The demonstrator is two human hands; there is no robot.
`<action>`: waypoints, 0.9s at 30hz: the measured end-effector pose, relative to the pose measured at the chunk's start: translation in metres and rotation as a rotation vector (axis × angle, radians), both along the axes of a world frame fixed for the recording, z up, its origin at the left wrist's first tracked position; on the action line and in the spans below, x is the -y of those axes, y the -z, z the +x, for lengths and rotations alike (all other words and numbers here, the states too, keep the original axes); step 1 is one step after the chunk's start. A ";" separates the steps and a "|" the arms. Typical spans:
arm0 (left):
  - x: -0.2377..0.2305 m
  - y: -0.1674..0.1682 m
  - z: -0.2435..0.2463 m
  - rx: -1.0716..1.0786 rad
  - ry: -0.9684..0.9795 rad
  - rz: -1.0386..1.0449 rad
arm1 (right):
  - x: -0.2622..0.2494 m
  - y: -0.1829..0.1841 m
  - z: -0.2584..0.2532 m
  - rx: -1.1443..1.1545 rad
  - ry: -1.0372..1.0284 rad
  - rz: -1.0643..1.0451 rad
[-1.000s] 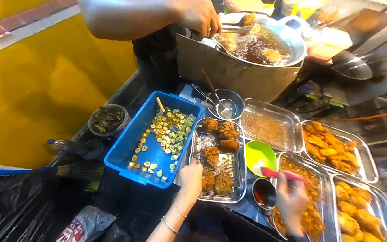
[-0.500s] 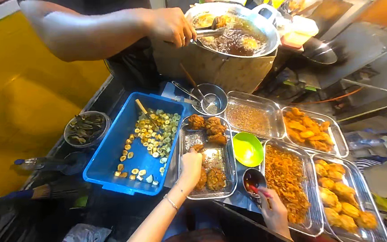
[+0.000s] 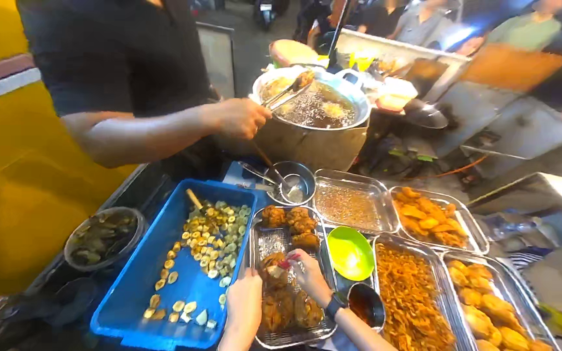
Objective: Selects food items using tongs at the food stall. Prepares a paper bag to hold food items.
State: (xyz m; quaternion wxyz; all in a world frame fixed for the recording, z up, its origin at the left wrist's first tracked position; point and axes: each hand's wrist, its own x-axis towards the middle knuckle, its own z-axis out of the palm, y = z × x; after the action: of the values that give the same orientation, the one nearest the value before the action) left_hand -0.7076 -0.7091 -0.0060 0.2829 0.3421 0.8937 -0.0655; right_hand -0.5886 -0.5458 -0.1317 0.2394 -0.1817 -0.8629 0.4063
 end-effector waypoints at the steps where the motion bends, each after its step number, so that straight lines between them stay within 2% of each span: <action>1: 0.002 0.000 0.000 -0.001 -0.001 -0.001 | -0.004 0.001 0.000 0.019 0.024 0.027; 4: 0.007 0.001 0.003 0.009 -0.004 0.007 | 0.004 -0.016 -0.001 -0.057 0.059 0.033; 9: 0.016 0.005 0.005 0.020 -0.001 -0.010 | 0.004 0.006 0.006 -0.019 0.102 0.051; 12: 0.016 0.005 0.005 0.022 -0.004 -0.014 | 0.013 -0.013 -0.001 -0.067 0.120 0.060; 14: 0.018 0.008 0.006 0.028 -0.002 -0.027 | 0.026 -0.010 -0.001 -0.111 0.105 0.002; 17: 0.017 0.007 0.007 0.022 0.019 -0.048 | 0.011 0.011 0.005 -0.059 0.165 0.023; 19: 0.017 0.004 0.009 0.028 0.018 -0.033 | 0.002 0.002 0.006 -0.024 0.203 0.073; 21: 0.018 0.000 0.010 0.041 -0.003 -0.032 | 0.009 -0.008 0.002 -0.023 0.171 0.137; 23: 0.017 -0.003 0.012 0.070 -0.018 -0.049 | 0.021 0.001 0.012 0.011 0.071 0.176; 25: 0.016 -0.003 0.010 0.087 -0.015 -0.053 | 0.034 0.009 0.027 0.054 -0.036 0.154; 27: 0.016 -0.003 0.009 0.093 -0.018 -0.052 | 0.038 0.002 0.037 0.060 -0.107 0.093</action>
State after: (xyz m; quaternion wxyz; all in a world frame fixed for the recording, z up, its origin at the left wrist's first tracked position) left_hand -0.6989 -0.7254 -0.0033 0.3335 0.3293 0.8806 -0.0703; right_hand -0.5513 -0.5839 -0.1334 0.1998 -0.1360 -0.8961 0.3724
